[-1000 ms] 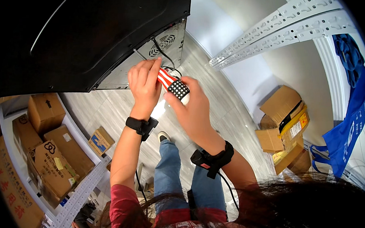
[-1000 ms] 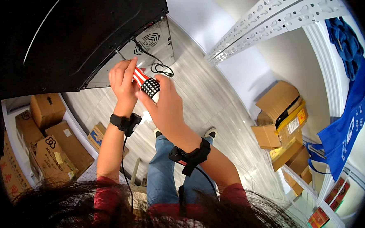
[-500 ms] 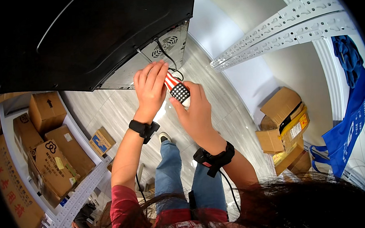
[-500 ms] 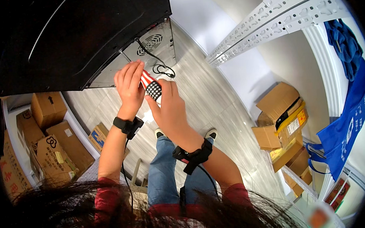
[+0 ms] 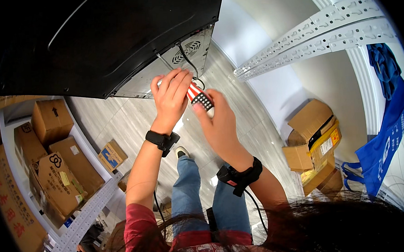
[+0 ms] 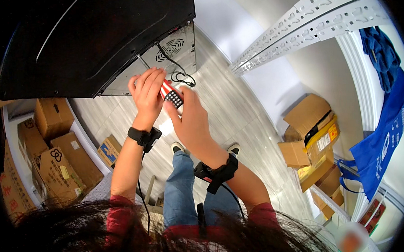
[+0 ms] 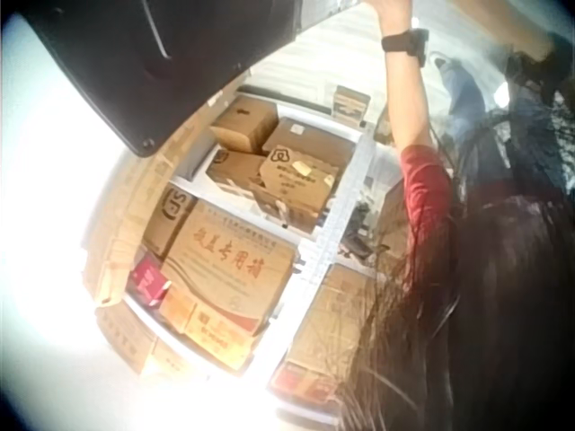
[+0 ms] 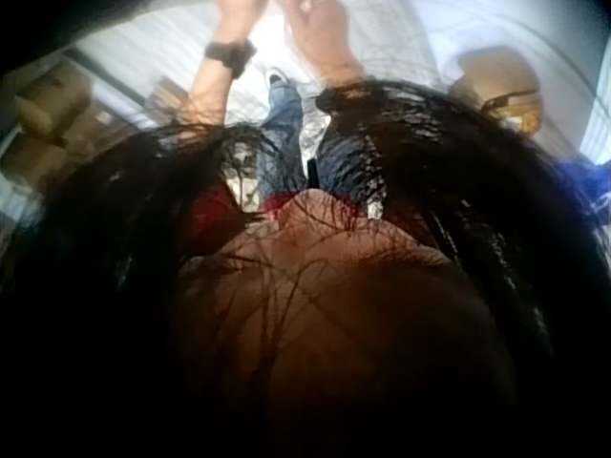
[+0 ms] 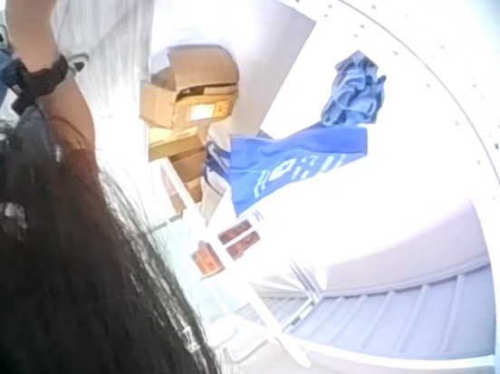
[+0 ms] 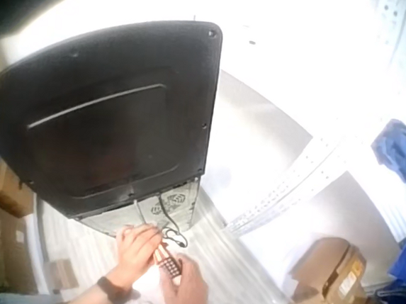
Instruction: The person unscrews several screws from the back panel of a microwave using a screwdriver, then wipes the casing and rear panel with a blue cloth.
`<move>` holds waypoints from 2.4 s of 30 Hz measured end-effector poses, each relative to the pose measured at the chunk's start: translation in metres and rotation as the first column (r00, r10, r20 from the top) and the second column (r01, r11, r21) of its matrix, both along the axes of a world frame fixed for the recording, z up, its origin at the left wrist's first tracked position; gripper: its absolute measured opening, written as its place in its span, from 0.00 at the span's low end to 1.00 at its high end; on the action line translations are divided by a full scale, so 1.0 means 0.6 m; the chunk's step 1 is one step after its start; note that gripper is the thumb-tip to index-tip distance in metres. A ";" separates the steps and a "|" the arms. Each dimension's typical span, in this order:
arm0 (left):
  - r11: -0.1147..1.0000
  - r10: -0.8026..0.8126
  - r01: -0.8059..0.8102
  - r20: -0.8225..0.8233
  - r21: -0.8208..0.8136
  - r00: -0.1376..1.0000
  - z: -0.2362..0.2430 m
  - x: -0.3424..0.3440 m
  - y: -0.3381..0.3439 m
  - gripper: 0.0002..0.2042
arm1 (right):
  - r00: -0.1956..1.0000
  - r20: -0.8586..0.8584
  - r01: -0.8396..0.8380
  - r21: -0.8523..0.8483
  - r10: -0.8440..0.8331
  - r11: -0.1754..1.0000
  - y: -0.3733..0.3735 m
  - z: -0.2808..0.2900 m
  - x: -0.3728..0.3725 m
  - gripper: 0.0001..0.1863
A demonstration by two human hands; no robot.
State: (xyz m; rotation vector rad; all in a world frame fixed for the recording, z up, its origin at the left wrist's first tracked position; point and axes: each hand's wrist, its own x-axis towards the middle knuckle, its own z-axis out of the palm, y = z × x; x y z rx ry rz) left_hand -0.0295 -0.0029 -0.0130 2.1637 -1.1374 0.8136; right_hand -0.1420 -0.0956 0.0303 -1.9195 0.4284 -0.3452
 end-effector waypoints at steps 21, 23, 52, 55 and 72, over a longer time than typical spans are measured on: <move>0.999 -0.022 0.018 -0.107 -0.039 0.994 -0.014 -0.002 0.012 0.15 | 0.994 -0.111 0.008 0.007 -0.007 1.000 0.020 -0.011 0.006 0.19; 1.000 -0.010 0.008 -0.113 -0.021 0.994 -0.003 -0.005 0.007 0.15 | 0.997 0.043 0.069 -0.160 -0.063 0.985 0.028 -0.008 0.006 0.18; 0.999 -0.034 0.033 -0.090 -0.011 0.995 0.007 0.001 0.014 0.20 | 0.997 0.071 0.048 -0.262 -0.031 0.964 0.013 0.016 0.010 0.19; 0.999 0.019 -0.021 -0.067 -0.028 0.998 0.001 -0.002 0.009 0.20 | 0.974 0.226 0.104 -0.449 0.000 0.887 0.017 0.004 0.005 0.18; 0.998 0.012 -0.017 -0.085 -0.061 0.996 0.003 -0.008 0.003 0.23 | 0.997 -0.081 0.012 -0.062 -0.017 0.998 0.014 0.025 0.006 0.23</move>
